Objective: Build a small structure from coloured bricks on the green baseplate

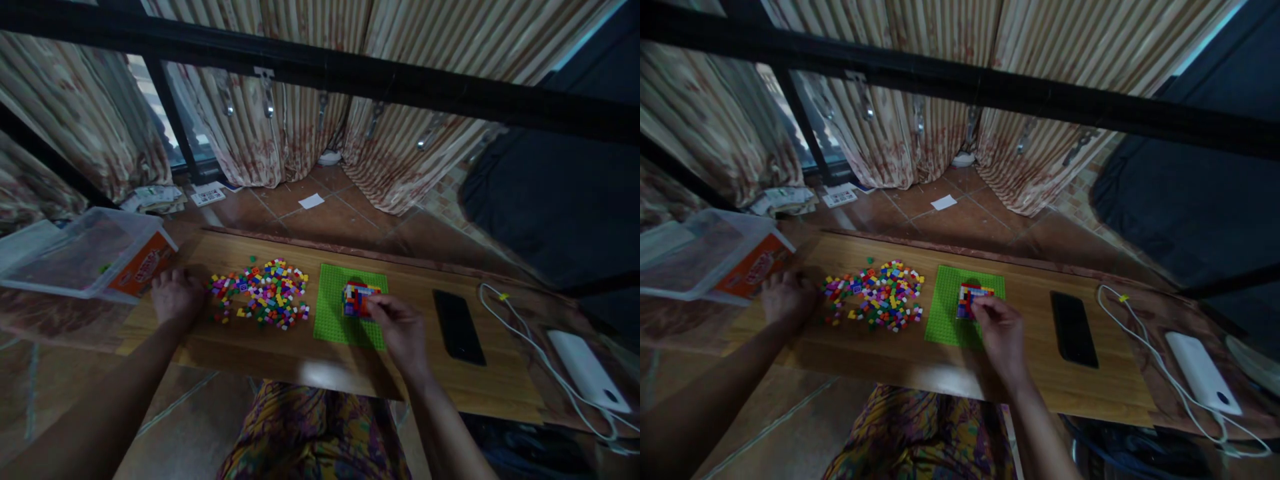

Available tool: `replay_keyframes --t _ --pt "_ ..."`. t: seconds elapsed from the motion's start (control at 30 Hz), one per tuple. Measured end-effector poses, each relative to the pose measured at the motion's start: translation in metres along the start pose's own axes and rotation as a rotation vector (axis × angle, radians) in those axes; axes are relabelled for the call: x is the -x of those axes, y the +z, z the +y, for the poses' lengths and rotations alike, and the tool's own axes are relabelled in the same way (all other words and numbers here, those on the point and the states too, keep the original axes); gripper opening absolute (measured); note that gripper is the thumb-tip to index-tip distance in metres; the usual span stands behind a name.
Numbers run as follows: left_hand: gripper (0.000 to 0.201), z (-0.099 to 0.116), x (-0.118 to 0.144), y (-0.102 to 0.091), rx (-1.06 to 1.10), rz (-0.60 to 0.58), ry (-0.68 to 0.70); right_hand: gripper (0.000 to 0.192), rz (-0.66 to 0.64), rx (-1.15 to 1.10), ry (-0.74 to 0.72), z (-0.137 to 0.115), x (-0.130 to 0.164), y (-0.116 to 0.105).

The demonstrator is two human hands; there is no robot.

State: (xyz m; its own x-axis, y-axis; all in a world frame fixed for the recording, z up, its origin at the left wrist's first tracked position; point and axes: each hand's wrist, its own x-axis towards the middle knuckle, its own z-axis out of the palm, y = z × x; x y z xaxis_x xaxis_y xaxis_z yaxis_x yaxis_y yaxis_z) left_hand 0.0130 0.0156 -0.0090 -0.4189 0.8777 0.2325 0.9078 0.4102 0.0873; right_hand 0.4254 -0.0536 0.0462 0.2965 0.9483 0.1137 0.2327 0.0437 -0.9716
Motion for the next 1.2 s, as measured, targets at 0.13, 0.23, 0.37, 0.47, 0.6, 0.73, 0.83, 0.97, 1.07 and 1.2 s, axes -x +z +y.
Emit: replay_keyframes --t 0.13,0.23,0.37,0.47,0.6,0.73,0.83,0.97,1.07,1.2 --pt "0.041 -0.001 0.001 0.001 0.001 0.020 0.003 0.015 -0.303 0.293 -0.213 -0.012 0.015 0.039" --pt "0.041 -0.002 0.001 0.005 0.010 0.040 0.004 0.019 -0.391 0.499 -0.304 -0.010 0.017 0.062" --pt "0.041 -0.003 0.001 0.008 0.037 0.051 -0.008 0.023 -0.471 0.717 -0.368 -0.001 0.011 0.080" --pt "0.041 -0.003 0.001 0.008 0.049 0.042 -0.029 0.027 -0.540 0.739 -0.406 0.006 0.007 0.085" --pt "0.041 -0.002 0.002 0.007 0.049 0.035 -0.034 0.030 -0.620 0.716 -0.450 0.015 0.005 0.086" --pt "0.041 -0.002 0.002 0.006 0.044 0.031 -0.044 0.030 -0.663 0.744 -0.480 0.019 0.004 0.086" --pt "0.041 -0.002 0.002 0.006 0.053 0.030 -0.038 0.026 -0.669 0.774 -0.479 0.018 0.003 0.087" --pt "0.041 -0.003 0.001 0.008 0.063 0.035 -0.037 0.023 -0.663 0.790 -0.464 0.015 0.005 0.086" --pt "0.041 -0.004 0.001 0.009 0.063 0.040 -0.033 0.022 -0.664 0.793 -0.469 0.012 0.008 0.086" --pt "0.041 -0.003 0.001 0.008 0.056 0.034 -0.035 0.017 -0.639 0.848 -0.460 0.011 0.013 0.091"
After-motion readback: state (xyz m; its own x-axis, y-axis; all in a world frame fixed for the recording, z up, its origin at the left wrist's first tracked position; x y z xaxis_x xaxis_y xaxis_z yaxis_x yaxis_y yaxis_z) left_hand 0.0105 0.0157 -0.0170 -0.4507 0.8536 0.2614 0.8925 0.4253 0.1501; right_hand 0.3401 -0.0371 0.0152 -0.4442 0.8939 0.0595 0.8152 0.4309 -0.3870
